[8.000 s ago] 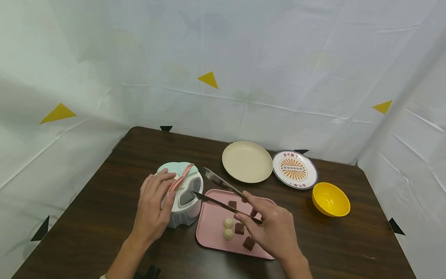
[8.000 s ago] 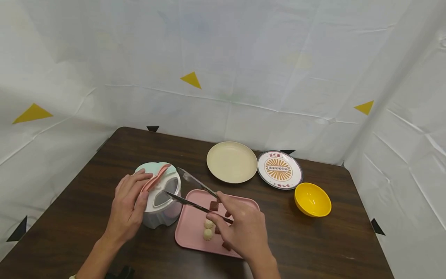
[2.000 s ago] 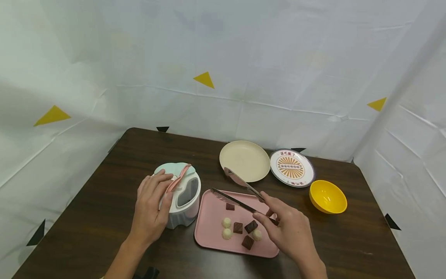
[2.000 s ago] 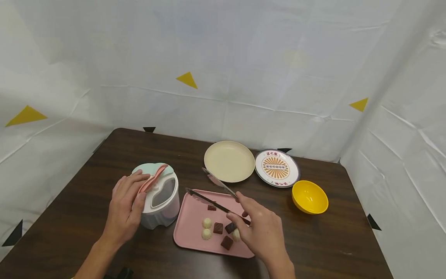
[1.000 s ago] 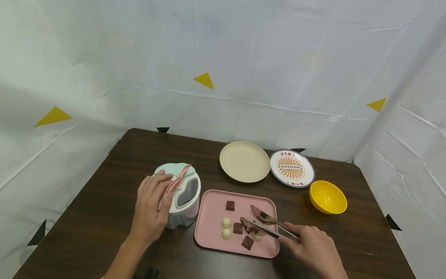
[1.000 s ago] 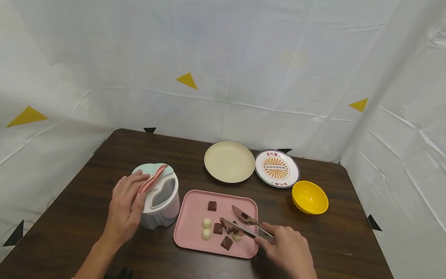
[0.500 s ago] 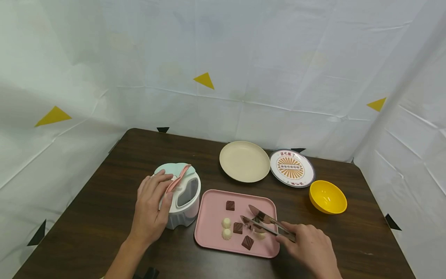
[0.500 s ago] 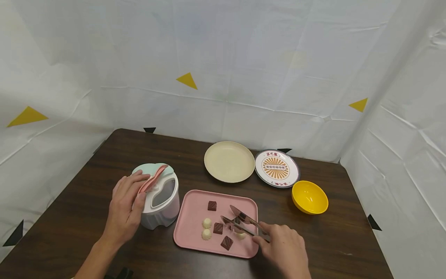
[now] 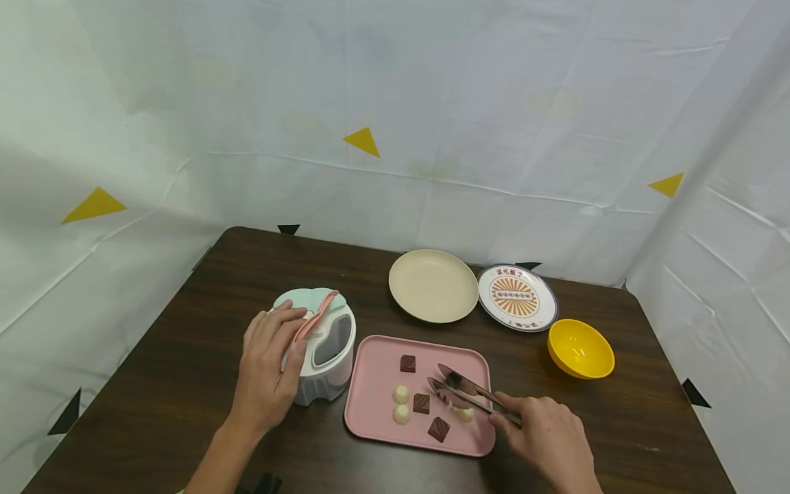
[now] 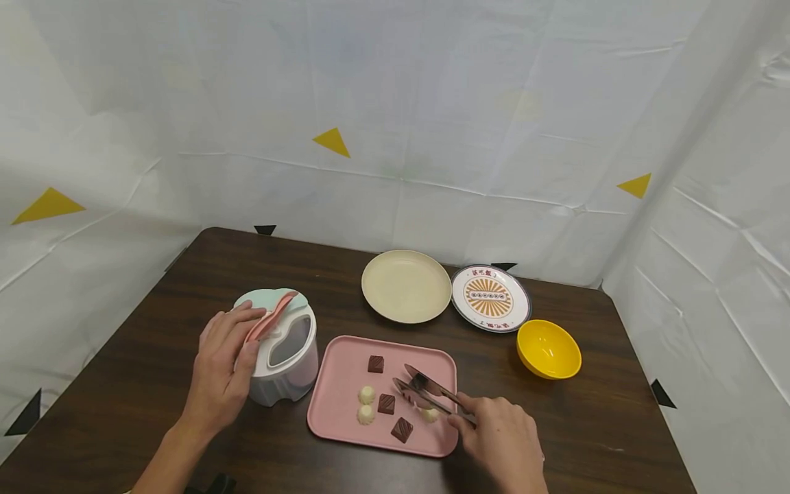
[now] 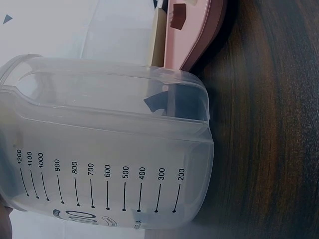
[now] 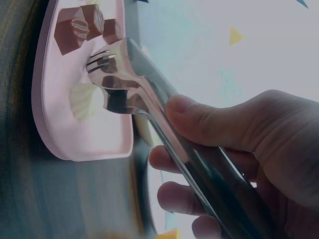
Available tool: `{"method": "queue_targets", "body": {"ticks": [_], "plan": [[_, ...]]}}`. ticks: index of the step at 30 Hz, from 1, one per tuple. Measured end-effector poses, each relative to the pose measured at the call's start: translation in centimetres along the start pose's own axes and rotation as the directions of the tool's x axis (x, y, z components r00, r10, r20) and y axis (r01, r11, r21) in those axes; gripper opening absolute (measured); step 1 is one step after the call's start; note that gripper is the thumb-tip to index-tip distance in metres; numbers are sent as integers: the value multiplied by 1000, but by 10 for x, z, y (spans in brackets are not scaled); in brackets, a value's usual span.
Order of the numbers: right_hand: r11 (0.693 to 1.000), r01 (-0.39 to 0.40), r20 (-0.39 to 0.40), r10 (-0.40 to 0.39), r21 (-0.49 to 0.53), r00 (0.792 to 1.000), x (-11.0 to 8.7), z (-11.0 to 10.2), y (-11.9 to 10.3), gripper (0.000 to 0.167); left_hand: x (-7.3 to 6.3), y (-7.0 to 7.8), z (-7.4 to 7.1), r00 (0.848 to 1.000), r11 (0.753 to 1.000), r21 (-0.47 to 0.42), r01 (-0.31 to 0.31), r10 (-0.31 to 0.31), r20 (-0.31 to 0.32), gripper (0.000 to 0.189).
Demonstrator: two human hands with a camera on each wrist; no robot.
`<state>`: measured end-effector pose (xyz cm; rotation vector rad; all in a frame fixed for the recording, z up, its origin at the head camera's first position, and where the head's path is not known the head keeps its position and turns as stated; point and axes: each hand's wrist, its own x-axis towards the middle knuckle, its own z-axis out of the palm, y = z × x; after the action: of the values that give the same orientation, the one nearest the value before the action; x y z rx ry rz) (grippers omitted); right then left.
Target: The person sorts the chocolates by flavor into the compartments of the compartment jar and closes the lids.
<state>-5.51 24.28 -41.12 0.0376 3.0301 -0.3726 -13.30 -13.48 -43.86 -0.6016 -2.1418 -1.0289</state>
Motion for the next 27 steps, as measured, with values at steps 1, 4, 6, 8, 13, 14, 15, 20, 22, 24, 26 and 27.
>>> {"method": "queue_targets", "body": {"ticks": [1,4,6,8,13,14,15,20,22,24,26,27], "plan": [[1000,3,-5,-3,-1,1000,0,0,0,38,0,0,0,1000,1000,-1,1,-1,0,32],[1000,19,-40,-19,-4,999,-2,-1,1,38,0,0,0,1000,1000,0,2,-2,0,32],[999,37,-80,-37,-7,996,-3,-2,2,38,0,0,0,1000,1000,0,2,-2,0,32],[998,60,-132,-61,-7,989,-4,-4,2,37,0,0,0,1000,1000,0,2,-2,-1,32],[993,116,-246,-112,2,963,-6,-6,-1,37,0,0,0,1000,1000,-3,-2,2,-5,32],[992,124,-261,-119,4,958,-6,-7,-2,37,0,0,0,1000,1000,-4,-3,3,-6,32],[991,131,-279,-125,5,952,-6,-7,-3,38,0,0,0,1000,1000,-4,-3,3,-6,32],[980,198,-384,-169,37,908,-5,-12,-14,39,0,0,0,1000,1000,-7,-6,6,-6,32],[966,254,-439,-208,50,874,-4,-13,-20,41,0,0,0,1000,1000,-8,-7,7,-7,32],[945,322,-493,-253,59,832,-3,-14,-26,43,0,0,0,1000,1000,-6,-8,8,-8,32],[922,383,-537,-294,58,791,-1,-14,-33,44,0,0,0,1000,1000,-4,-7,7,-8,32],[909,413,-555,-314,59,771,0,-15,-36,43,0,0,0,1000,1000,-3,-7,7,-8,32]]}}
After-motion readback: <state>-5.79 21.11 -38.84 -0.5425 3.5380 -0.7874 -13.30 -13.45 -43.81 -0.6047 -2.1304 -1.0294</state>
